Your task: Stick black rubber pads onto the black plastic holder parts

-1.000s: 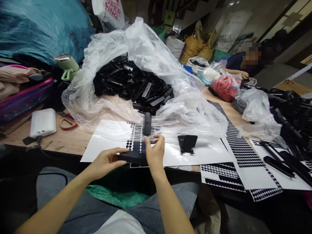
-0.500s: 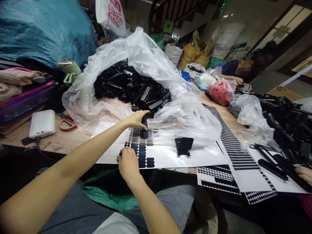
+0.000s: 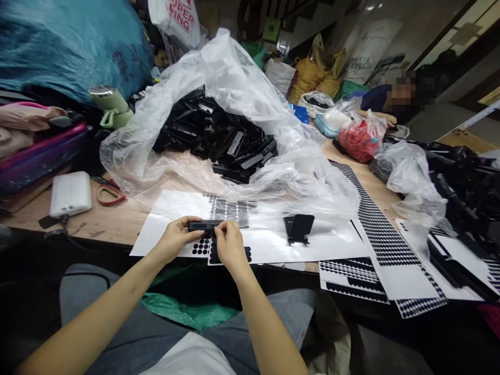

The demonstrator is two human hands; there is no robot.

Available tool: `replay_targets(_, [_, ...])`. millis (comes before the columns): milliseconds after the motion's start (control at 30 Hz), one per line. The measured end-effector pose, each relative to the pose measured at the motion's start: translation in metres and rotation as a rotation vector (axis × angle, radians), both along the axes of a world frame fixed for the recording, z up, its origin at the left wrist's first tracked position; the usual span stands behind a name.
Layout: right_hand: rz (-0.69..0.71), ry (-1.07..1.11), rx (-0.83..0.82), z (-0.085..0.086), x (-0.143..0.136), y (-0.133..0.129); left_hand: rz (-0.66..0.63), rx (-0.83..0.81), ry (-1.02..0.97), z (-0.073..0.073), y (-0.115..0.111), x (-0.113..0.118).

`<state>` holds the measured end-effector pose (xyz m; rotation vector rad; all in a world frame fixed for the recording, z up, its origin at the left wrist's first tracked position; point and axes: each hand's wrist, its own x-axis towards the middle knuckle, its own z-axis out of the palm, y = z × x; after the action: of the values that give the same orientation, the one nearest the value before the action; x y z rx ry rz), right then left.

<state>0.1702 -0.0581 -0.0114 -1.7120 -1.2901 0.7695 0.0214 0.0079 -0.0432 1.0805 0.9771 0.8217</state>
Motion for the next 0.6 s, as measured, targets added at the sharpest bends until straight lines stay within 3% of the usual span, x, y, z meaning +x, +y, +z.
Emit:
replay_targets(133, [-0.050, 0.026, -0.001, -0.008, -0.003, 0.011, 0.019, 0.040, 0.018, -0.010, -0.007, -0.001])
replay_targets(500, [-0.092, -0.086, -0.022, -0.012, -0.015, 0.016, 0.016, 0.073, -0.005, -0.010, -0.006, 0.000])
replay_targets(600, [-0.156, -0.165, 0.005, -0.013, -0.007, 0.011, 0.012, 0.067, 0.011, -0.009, -0.005, 0.000])
